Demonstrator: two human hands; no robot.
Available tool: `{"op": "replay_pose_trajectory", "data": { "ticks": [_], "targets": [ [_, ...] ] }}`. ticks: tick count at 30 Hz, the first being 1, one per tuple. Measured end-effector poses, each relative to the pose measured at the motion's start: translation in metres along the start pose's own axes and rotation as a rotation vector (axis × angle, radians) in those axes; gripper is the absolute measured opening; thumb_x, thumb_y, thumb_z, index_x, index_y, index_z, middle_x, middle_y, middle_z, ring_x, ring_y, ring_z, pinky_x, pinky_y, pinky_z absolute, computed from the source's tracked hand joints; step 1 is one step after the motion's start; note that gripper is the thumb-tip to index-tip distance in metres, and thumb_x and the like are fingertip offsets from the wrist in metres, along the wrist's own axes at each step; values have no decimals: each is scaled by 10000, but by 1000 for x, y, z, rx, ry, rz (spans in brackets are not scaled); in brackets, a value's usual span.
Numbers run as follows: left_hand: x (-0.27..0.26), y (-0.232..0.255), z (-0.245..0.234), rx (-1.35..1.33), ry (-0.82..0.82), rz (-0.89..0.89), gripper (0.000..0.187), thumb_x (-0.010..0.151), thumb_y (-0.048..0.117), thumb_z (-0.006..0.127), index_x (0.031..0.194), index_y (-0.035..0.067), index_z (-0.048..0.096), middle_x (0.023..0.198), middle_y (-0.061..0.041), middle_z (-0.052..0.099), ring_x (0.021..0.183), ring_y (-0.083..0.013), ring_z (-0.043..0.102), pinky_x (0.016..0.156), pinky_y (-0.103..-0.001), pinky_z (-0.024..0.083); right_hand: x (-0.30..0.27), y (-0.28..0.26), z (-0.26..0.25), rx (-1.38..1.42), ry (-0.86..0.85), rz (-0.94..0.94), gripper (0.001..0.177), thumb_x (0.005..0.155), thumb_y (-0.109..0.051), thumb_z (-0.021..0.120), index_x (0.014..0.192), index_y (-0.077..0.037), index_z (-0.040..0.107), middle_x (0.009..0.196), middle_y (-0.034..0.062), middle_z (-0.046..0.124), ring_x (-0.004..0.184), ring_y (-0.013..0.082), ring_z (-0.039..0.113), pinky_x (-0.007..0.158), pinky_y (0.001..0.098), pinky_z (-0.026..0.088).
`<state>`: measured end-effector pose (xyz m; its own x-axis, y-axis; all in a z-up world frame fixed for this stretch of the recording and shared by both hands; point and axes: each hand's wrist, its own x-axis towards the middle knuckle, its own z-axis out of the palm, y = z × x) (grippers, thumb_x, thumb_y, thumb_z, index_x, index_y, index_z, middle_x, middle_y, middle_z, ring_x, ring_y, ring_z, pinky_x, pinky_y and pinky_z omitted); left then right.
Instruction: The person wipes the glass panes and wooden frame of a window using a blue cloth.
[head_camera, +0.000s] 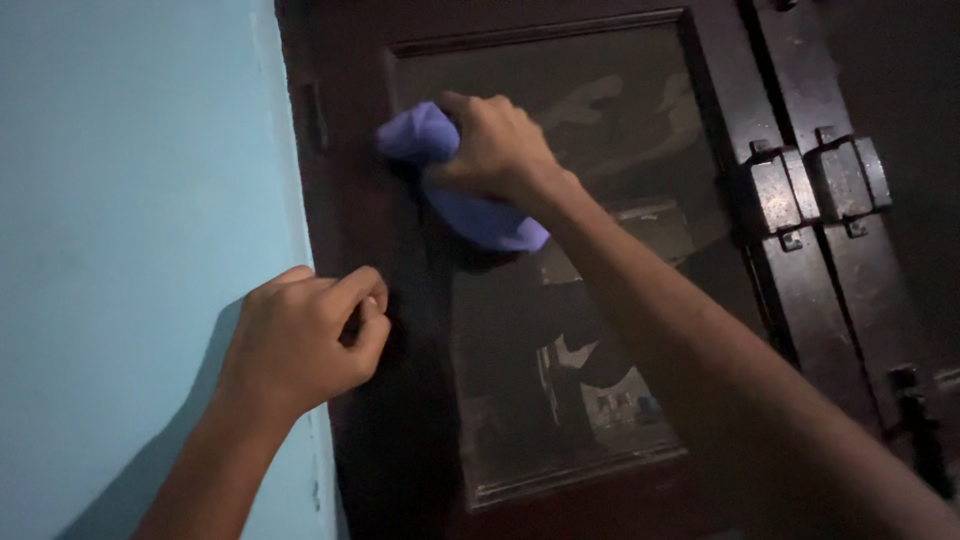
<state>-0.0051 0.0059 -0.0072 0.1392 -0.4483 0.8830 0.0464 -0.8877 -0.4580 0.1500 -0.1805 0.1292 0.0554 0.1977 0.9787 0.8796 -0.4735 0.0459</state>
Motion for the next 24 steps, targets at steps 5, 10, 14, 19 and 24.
{"op": "replay_pose_trajectory", "data": {
  "ticks": [5, 10, 14, 19, 24],
  "targets": [
    [2, -1, -2, 2, -37, -13, 111, 821, 129, 655, 743, 166, 727, 455, 9, 635, 391, -151, 542, 556, -326, 518, -11, 68, -45, -236, 200, -50, 772, 790, -368, 866, 1421, -65, 540, 1165, 233, 690, 903, 356, 717, 742, 475, 622],
    [5, -2, 0, 80, -75, -12, 141, 851, 141, 636, 749, 160, 732, 418, 12, 617, 328, -123, 512, 619, -318, 528, -33, 152, -98, -426, 263, 150, 608, 885, -346, 791, 1394, -84, 586, 1071, 198, 711, 763, 285, 720, 624, 438, 618],
    [6, 3, -1, 142, -153, -102, 138, 863, 172, 627, 797, 188, 747, 420, 23, 620, 338, -127, 511, 629, -313, 532, -53, 191, -122, -472, 349, 253, 722, 900, -517, 837, 1392, -63, 568, 1101, 237, 682, 745, 315, 700, 591, 453, 598],
    [12, 18, 0, 407, -346, -282, 197, 936, 322, 582, 939, 234, 758, 527, 4, 677, 549, -144, 601, 654, -315, 563, -43, 183, -92, -471, 457, 173, 709, 832, -313, 840, 1421, -69, 529, 1056, 222, 690, 760, 295, 713, 568, 428, 617],
    [26, 27, 2, 671, -685, -301, 313, 972, 405, 507, 1219, 277, 651, 745, 20, 752, 686, -127, 697, 833, -314, 547, -38, 90, -24, -277, 63, 76, 757, 786, -211, 830, 1433, -130, 444, 1123, 195, 664, 869, 317, 704, 667, 426, 623]
  ]
}}
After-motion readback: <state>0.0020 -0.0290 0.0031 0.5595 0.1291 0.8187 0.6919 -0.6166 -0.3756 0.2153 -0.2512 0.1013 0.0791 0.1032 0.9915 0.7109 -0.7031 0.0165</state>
